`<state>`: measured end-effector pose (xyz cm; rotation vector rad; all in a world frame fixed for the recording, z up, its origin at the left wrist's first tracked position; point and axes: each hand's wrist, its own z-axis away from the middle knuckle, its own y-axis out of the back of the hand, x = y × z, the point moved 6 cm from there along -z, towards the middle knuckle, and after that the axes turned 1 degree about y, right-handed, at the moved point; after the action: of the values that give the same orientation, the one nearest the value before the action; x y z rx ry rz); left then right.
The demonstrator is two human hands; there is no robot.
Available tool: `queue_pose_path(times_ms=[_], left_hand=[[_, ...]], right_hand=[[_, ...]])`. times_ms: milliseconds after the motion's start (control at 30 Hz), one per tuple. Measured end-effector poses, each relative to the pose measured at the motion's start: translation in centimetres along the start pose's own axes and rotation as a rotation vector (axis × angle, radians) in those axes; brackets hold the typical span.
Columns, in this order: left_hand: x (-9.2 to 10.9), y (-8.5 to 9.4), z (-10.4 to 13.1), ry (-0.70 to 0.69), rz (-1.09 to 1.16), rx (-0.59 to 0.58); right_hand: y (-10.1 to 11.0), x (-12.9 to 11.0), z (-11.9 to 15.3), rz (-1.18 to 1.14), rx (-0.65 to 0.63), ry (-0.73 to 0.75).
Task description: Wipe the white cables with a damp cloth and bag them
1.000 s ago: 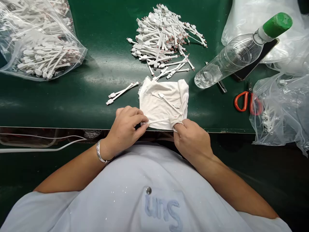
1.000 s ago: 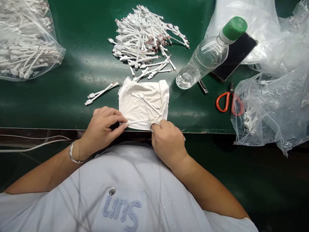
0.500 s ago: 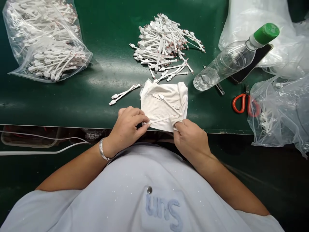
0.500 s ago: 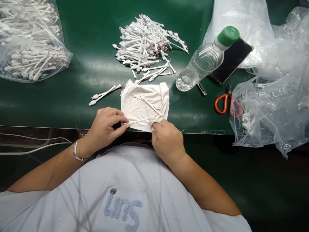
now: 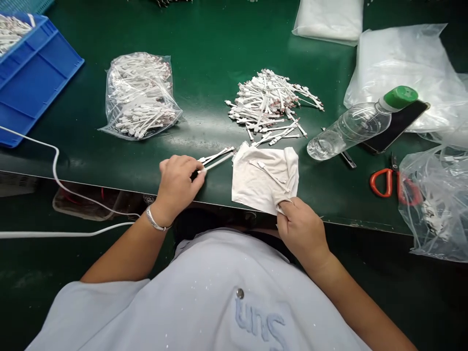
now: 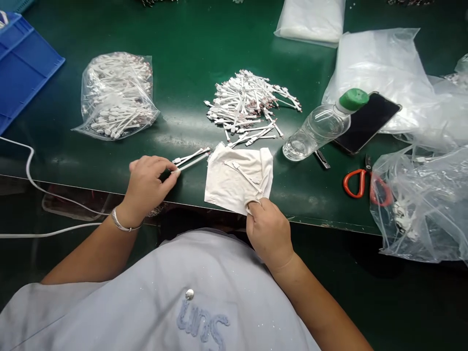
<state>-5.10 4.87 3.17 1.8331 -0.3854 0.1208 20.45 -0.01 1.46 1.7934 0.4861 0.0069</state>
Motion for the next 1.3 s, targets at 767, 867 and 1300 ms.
queue_pose_path(times_ms=[767,867,1300], left_hand=[[12.2,-6.1,-8.4,-0.622,-0.082,-0.455],[11.1,-6.5,-8.9,-0.596,-0.016,-0.482],[9.3,-2.9,-1.7,-0.495,-0.08,-0.404]], right_hand=[[-0.2,0.2,0.4,-0.022,-0.005,0.105],[-0.2,0.2,0.3,-0.012,0.005,0.111],[1.5,3.8,1.3,-0.549,0.292,-0.133]])
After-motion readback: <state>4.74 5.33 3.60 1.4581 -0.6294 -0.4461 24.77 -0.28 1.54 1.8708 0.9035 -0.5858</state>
